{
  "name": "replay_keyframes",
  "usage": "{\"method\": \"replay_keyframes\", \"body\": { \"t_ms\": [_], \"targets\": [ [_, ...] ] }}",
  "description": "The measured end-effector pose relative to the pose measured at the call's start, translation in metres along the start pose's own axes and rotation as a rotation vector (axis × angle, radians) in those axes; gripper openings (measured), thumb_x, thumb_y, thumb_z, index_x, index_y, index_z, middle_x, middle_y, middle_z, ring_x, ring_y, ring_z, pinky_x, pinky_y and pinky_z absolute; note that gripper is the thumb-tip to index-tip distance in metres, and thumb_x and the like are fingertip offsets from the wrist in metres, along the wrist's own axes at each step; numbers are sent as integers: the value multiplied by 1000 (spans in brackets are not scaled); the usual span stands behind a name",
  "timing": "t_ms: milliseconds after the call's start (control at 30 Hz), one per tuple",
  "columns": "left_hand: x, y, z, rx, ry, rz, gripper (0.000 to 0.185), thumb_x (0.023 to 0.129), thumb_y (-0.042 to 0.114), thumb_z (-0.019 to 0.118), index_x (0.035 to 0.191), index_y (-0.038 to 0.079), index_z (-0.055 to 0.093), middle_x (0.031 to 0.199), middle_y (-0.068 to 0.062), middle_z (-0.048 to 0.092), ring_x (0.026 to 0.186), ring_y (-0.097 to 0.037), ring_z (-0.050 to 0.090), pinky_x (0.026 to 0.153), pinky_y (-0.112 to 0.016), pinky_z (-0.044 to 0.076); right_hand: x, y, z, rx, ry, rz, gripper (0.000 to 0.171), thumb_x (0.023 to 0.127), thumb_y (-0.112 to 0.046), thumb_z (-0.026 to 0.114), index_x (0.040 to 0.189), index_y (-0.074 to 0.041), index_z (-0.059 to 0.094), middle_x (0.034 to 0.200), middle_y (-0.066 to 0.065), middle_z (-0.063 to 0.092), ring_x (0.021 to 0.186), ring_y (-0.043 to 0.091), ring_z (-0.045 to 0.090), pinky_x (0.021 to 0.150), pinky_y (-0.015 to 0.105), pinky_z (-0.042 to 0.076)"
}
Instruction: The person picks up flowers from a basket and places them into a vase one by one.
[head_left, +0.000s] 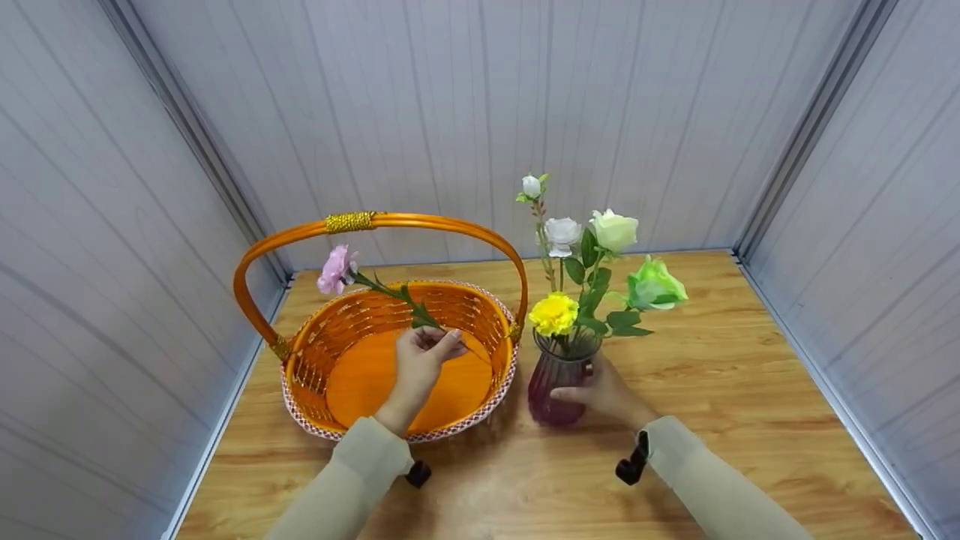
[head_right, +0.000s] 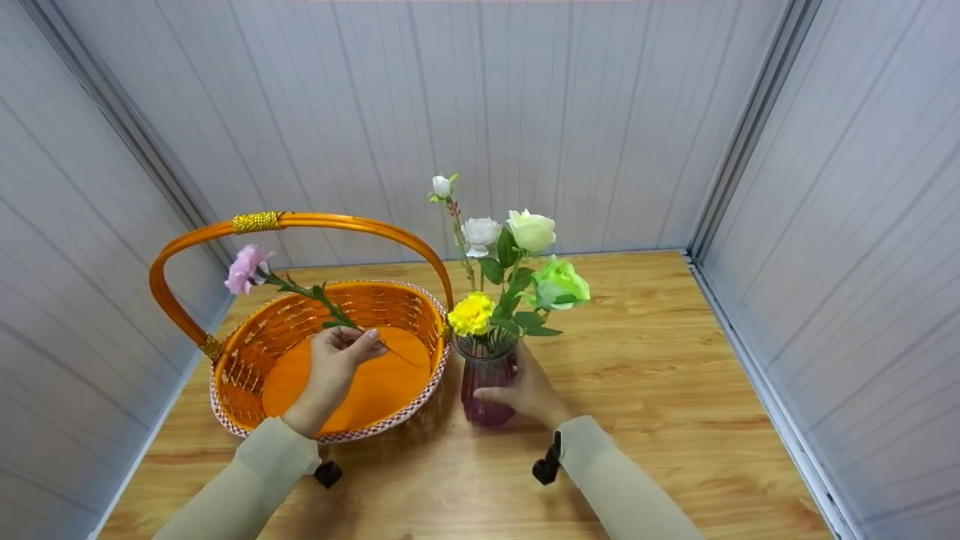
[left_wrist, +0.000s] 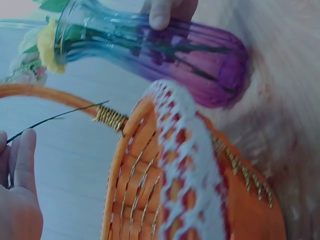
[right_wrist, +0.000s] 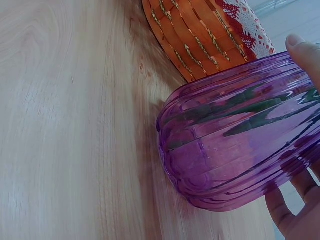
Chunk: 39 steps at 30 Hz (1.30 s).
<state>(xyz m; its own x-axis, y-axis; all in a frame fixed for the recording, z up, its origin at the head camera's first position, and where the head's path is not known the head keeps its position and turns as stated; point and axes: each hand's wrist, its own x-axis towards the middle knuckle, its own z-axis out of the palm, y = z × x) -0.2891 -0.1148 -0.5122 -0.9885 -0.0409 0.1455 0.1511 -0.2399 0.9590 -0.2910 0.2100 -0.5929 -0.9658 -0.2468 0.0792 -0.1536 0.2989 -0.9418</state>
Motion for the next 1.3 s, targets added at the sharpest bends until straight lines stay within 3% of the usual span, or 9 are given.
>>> {"method": "replay_keyframes", "body": {
  "t_ms": [100,300,533,833,1133,1300],
  "targets": [
    [-5,-1,4,35,-12,59,14,101,-3,73,90,-2,64,86,-12,75,75,-19,80,80,-39,69,0,0,0,13,-6,3,90,85,-17,95,155,-1,41,147,28,61,131,44,66,111,56,57],
    [-13,4,11,134,-63,163,9,101,-3,72,95,-8,67,87,-21,77,76,-17,80,80,-40,69,0,2,0,29,0,10,89,86,-13,94,156,0,41,147,28,61,130,42,67,109,53,58],
    [-19,17,21,113,-117,206,10,101,-5,72,96,-8,63,88,-25,75,76,-19,81,78,-40,69,0,0,0,17,-2,-11,90,85,-13,94,156,0,41,149,29,60,134,46,63,112,57,56],
    [-16,35,32,54,-153,210,14,100,-8,71,93,-1,62,84,-8,75,76,-20,81,77,-40,69,-1,0,0,7,-4,-9,90,85,-16,94,156,0,40,149,29,60,134,47,64,112,58,56],
    [-9,58,47,55,-180,248,11,101,-4,72,92,-3,66,86,-18,77,73,-16,79,77,-40,69,-1,-2,0,17,-2,-1,91,86,-15,94,157,0,39,150,29,58,134,46,63,112,58,56],
    [-5,64,59,27,-211,260,10,100,-2,73,94,-3,66,86,-9,76,74,-17,79,78,-41,69,0,-1,1,37,-5,7,89,86,-13,94,156,0,40,147,28,61,132,44,65,112,56,56]
  ]
}}
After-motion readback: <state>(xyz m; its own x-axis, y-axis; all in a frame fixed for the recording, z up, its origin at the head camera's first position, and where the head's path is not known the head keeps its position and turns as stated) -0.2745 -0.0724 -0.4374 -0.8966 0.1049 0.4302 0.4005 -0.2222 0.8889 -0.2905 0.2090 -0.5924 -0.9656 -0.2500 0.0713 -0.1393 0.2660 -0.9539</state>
